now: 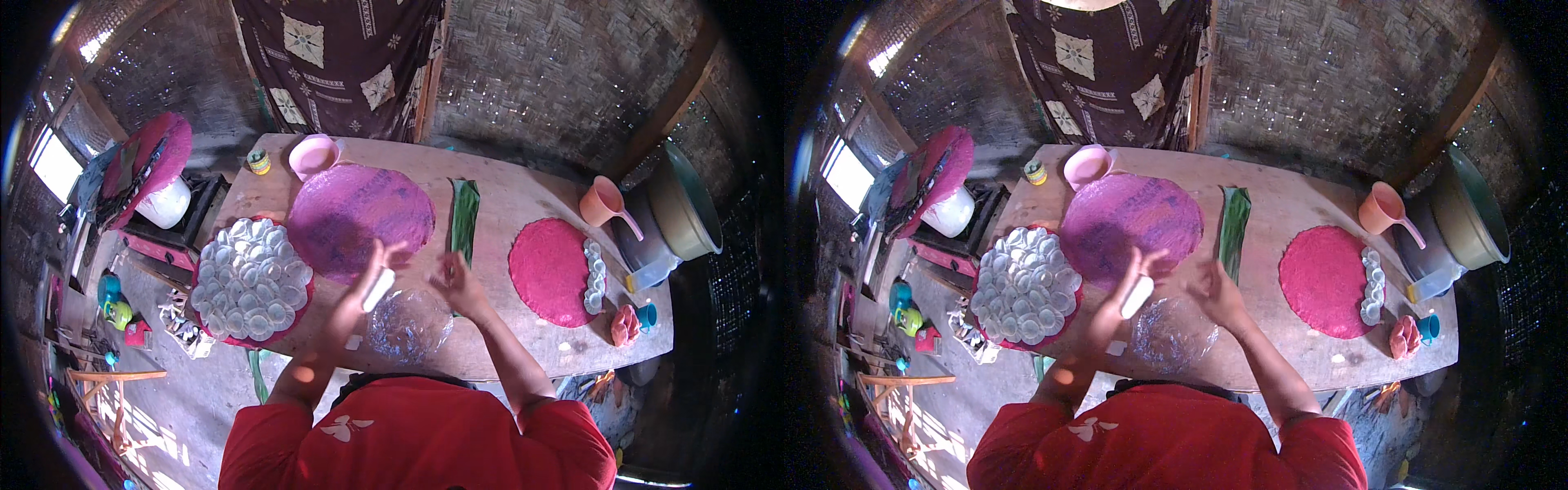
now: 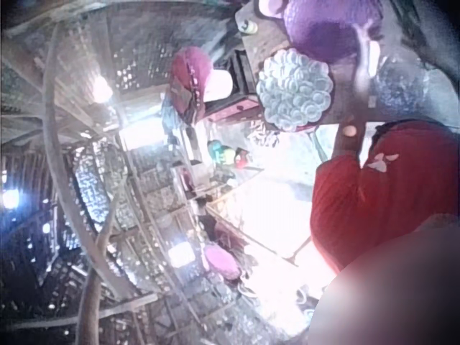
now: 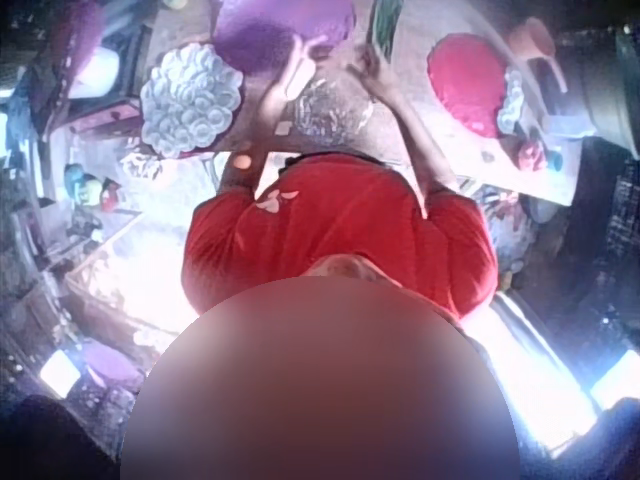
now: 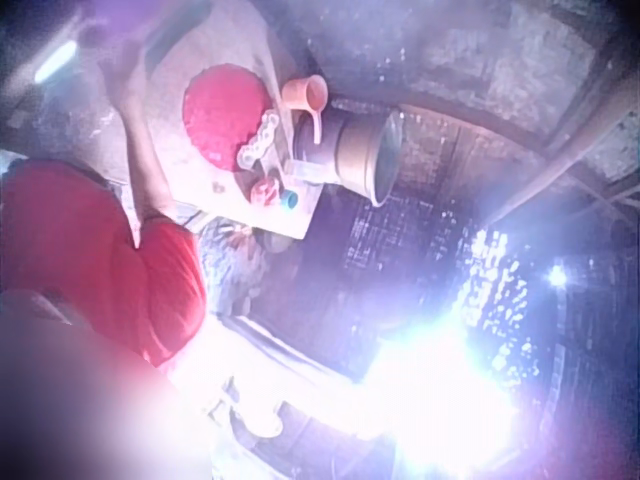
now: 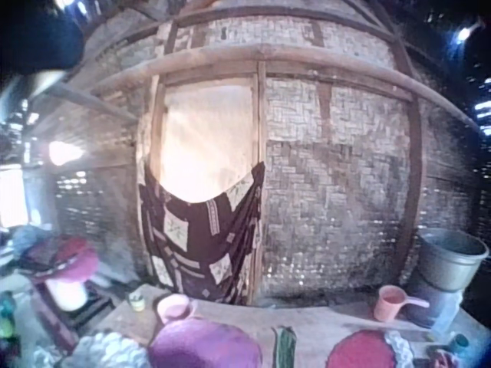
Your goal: The person repeatedly takes small pieces of white dough, rolls them between the palms, and places them on a green leaf strip on the table. The person also briefly walks away to retrieve a small container and returns to continue shaping the dough.
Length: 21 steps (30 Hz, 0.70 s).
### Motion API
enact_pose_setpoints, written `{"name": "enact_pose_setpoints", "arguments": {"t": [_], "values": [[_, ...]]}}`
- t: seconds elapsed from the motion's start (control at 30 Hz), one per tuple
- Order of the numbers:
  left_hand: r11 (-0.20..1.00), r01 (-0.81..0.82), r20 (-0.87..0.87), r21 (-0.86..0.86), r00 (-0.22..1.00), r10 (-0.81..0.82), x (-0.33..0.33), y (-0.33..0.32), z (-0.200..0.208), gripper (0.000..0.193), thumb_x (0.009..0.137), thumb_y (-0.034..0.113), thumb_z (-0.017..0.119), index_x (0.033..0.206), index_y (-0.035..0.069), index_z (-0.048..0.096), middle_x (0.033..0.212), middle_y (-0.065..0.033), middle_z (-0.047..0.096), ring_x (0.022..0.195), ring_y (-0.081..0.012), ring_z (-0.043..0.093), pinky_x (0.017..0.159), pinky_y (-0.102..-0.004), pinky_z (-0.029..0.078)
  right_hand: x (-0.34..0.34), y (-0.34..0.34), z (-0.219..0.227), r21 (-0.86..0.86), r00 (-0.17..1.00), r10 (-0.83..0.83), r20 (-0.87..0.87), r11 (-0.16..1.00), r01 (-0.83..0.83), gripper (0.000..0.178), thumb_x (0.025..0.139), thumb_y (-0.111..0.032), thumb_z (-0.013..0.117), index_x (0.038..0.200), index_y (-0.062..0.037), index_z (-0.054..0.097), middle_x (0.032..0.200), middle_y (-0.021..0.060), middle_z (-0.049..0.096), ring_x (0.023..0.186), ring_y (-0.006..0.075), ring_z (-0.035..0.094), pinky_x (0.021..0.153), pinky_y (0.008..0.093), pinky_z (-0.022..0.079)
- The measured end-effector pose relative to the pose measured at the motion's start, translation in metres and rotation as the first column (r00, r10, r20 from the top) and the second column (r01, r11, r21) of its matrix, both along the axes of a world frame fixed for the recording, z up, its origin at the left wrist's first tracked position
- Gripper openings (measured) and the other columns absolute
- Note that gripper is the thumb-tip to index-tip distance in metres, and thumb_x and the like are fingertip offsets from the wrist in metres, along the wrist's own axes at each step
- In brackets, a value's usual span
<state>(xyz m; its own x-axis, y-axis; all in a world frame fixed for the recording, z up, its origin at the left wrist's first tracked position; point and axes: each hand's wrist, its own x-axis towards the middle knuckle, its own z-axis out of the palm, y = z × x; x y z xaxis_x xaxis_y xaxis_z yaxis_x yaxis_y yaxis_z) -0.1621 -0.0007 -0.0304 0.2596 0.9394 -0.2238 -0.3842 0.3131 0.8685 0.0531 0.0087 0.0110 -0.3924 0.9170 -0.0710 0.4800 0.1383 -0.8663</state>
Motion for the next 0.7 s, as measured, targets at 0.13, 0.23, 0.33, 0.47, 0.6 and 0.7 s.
{"name": "enact_pose_setpoints", "arguments": {"t": [0.13, 0.23, 0.33, 0.47, 0.6, 0.7], "values": [[0.999, -0.050, -0.083, -0.020, 0.995, 0.048, -0.046, 0.009, -0.012, 0.087, 0.087, 0.077, 0.015, 0.142, 0.014, 0.037, 0.137, -0.0099, 0.048, 0.122, -0.0270, 0.046, 0.107, -0.0452, 0.029, 0.017, -0.039, -0.056, 0.318, 0.765, -0.149, 0.627, 0.945, -0.077, 0.057, 0.069, -0.051, 0.079, 0.098, -0.0060, 0.059, 0.112, 0.0153, 0.053, 0.103, 0.0356, 0.053, 0.089, 0.0489, 0.041], [0.984, 0.119, -0.223, 0.134, 0.971, -0.087, -0.034, 0.005, -0.013, 0.082, 0.090, 0.073, 0.024, 0.142, 0.011, 0.037, 0.138, -0.0128, 0.048, 0.125, -0.0260, 0.045, 0.107, -0.0423, 0.031, 0.017, -0.047, -0.061, 0.363, 0.806, -0.066, 0.588, 0.912, -0.190, 0.042, 0.073, -0.041, 0.079, 0.089, -0.0058, 0.062, 0.101, 0.0130, 0.059, 0.095, 0.0314, 0.058, 0.084, 0.0440, 0.046], [0.893, 0.412, -0.726, 0.181, 0.669, -0.162, -0.005, -0.012, 0.000, 0.061, 0.093, 0.051, 0.052, 0.132, 0.005, 0.047, 0.133, -0.0182, 0.052, 0.124, -0.0263, 0.049, 0.103, -0.0390, 0.038, 0.021, -0.030, -0.033, 0.129, 0.946, 0.251, 0.206, 0.951, -0.281, 0.026, 0.077, -0.025, 0.077, 0.084, -0.0047, 0.063, 0.085, 0.0099, 0.063, 0.081, 0.0248, 0.063, 0.073, 0.0377, 0.050], [0.804, 0.543, -0.843, 0.241, 0.528, -0.104, 0.019, -0.019, 0.029, 0.029, 0.089, 0.026, 0.062, 0.100, 0.000, 0.066, 0.087, -0.0134, 0.068, 0.085, -0.0181, 0.065, 0.078, -0.0316, 0.049, 0.030, -0.009, 0.012, 0.343, 0.999, 0.041, 0.008, 0.939, -0.041, 0.039, 0.076, -0.015, 0.077, 0.108, -0.0049, 0.058, 0.087, 0.0121, 0.064, 0.082, 0.0232, 0.064, 0.072, 0.0328, 0.051], [0.918, 0.285, -0.665, 0.277, 0.746, -0.032, 0.023, -0.017, 0.045, 0.027, 0.091, 0.027, 0.061, 0.086, 0.001, 0.068, 0.072, -0.0082, 0.069, 0.069, -0.0126, 0.064, 0.067, -0.0287, 0.048, 0.039, -0.013, 0.025, -0.036, 0.864, -0.144, -0.482, 0.989, 0.145, 0.080, 0.079, -0.019, 0.078, 0.142, -0.0049, 0.031, 0.121, 0.0137, 0.052, 0.105, 0.0212, 0.056, 0.080, 0.0326, 0.051], [0.924, 0.330, -0.600, 0.191, 0.784, -0.156, 0.018, -0.010, 0.040, 0.029, 0.096, 0.030, 0.056, 0.103, 0.005, 0.068, 0.091, -0.0059, 0.070, 0.081, -0.0138, 0.064, 0.075, -0.0276, 0.048, 0.038, -0.020, 0.015, -0.281, 0.945, -0.033, -0.326, 0.958, -0.064, 0.060, 0.081, -0.013, 0.074, 0.133, 0.0000, 0.046, 0.112, 0.0111, 0.061, 0.096, 0.0166, 0.059, 0.074, 0.0293, 0.050]]}}
